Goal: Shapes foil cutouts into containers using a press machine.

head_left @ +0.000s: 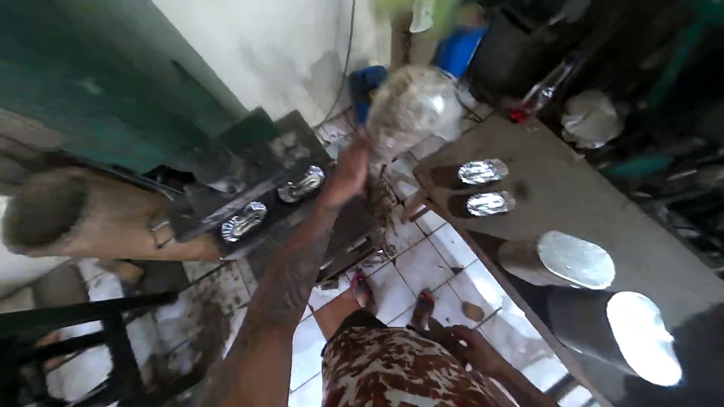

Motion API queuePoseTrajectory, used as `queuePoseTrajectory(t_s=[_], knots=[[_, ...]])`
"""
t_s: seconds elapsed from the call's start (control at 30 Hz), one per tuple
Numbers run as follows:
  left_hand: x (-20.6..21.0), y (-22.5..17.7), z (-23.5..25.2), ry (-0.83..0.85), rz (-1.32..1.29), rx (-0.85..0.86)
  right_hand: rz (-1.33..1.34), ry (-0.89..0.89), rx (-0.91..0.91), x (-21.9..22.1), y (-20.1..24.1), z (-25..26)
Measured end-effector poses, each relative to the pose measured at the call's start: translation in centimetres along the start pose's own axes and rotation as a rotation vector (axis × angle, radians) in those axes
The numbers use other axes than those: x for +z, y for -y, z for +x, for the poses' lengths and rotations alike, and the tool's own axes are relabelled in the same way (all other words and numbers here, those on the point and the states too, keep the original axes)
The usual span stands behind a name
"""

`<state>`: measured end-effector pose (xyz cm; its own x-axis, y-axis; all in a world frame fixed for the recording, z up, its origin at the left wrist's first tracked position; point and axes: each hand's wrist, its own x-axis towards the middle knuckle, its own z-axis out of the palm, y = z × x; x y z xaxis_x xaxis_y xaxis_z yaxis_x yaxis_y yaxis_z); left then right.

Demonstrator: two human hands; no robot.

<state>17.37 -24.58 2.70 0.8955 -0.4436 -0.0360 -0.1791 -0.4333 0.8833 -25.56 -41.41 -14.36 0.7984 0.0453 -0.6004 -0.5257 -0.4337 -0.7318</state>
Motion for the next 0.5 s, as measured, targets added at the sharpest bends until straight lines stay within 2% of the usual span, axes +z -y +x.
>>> queuePoseTrajectory(t_s=[0.03, 0.1, 0.17, 0.23, 0.3, 0.37, 0.4, 0.43, 0.47, 0.5], knots=[[-1.4, 3.2, -1.3, 0.056, 0.239, -0.044, 0.044, -0.08, -0.022, -0.3, 1.3, 1.8], [-5.4, 9.7, -2.7, 0.115, 0.544, -0.171, 0.115, -0.261, -0.083, -1.3, 5.8, 5.9], [-9.6, 12.5, -4.1, 0.226, 0.595, -0.191, 0.089, -0.423, -0.201, -2.3, 12.1, 10.2], [-12.9, 11.8, -6.9, 0.373, 0.494, -0.136, -0.118, -0.539, -0.479, -2.6, 18.6, 14.3], [-15.8, 12.0, -9.7, 0.52, 0.52, -0.073, -0.455, -0.453, -0.783, -2.8, 24.6, 17.9], [-18.4, 15.1, -11.3, 0.586, 0.695, -0.065, -0.806, -0.297, -1.07, -2.1, 29.0, 21.4], [-19.1, 17.2, -12.4, 0.595, 0.748, -0.051, -0.951, -0.176, -1.128, -1.5, 30.7, 22.7], [-20.0, 18.4, -12.9, 0.59, 0.78, -0.024, -1.129, -0.026, -1.081, -1.5, 33.5, 24.1], [-20.7, 17.6, -13.1, 0.579, 0.802, -0.034, -1.314, 0.13, -0.897, -1.7, 37.0, 25.4], [-20.8, 15.6, -14.0, 0.582, 0.809, -0.058, -1.272, 0.085, -0.938, -1.1, 37.2, 28.2]])
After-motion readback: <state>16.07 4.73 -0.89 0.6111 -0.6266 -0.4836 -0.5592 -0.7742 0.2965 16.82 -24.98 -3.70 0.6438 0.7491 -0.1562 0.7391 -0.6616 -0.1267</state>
